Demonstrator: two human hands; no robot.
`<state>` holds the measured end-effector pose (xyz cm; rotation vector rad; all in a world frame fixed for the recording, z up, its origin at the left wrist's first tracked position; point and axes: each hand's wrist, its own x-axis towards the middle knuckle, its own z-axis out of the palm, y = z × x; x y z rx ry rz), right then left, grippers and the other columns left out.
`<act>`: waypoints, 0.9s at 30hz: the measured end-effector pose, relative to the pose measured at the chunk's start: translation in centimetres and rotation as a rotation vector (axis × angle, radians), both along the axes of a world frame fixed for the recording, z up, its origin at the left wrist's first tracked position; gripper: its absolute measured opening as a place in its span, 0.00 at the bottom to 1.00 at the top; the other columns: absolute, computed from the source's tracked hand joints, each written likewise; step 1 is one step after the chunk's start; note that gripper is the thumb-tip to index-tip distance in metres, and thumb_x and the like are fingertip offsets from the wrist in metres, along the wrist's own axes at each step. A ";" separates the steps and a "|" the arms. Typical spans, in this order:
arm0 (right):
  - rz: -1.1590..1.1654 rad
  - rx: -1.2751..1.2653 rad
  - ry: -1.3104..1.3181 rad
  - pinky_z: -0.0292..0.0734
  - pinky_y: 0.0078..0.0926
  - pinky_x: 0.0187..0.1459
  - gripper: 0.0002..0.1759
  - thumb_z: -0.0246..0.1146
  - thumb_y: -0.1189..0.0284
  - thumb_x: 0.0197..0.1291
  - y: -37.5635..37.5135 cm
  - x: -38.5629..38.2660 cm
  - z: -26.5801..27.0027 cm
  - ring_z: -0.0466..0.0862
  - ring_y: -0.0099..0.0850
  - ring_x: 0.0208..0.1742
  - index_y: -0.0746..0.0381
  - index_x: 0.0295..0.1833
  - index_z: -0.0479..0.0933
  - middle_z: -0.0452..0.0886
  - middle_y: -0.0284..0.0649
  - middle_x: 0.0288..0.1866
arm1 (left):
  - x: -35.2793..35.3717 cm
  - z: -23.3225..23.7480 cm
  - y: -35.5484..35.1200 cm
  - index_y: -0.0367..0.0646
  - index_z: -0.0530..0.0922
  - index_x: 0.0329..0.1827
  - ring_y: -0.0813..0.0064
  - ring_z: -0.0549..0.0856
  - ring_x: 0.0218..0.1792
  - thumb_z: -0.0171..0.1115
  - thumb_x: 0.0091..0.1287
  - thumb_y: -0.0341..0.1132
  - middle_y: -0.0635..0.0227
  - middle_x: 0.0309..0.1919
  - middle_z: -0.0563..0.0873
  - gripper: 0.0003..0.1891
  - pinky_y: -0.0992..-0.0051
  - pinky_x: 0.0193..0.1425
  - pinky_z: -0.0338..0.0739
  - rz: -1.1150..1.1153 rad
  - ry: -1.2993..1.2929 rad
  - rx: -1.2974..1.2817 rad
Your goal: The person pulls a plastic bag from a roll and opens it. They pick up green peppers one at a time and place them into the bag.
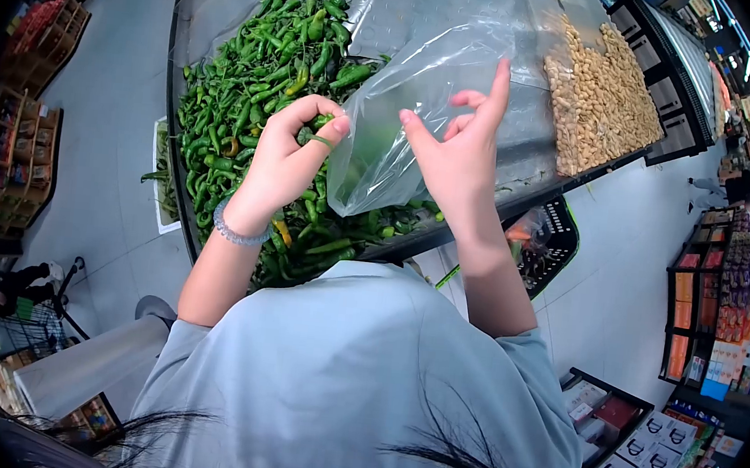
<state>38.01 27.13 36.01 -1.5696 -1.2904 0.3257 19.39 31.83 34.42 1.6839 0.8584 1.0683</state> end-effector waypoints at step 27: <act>0.505 0.167 -0.244 0.57 0.49 0.66 0.56 0.70 0.49 0.48 -3.8 12.9 -8.9 0.59 0.49 0.69 0.66 0.74 0.49 0.56 0.55 0.70 | 0.9 3.4 -4.1 0.43 0.62 0.68 0.59 0.70 0.66 0.76 0.51 0.39 0.55 0.63 0.70 0.42 0.56 0.64 0.68 -0.216 0.367 0.604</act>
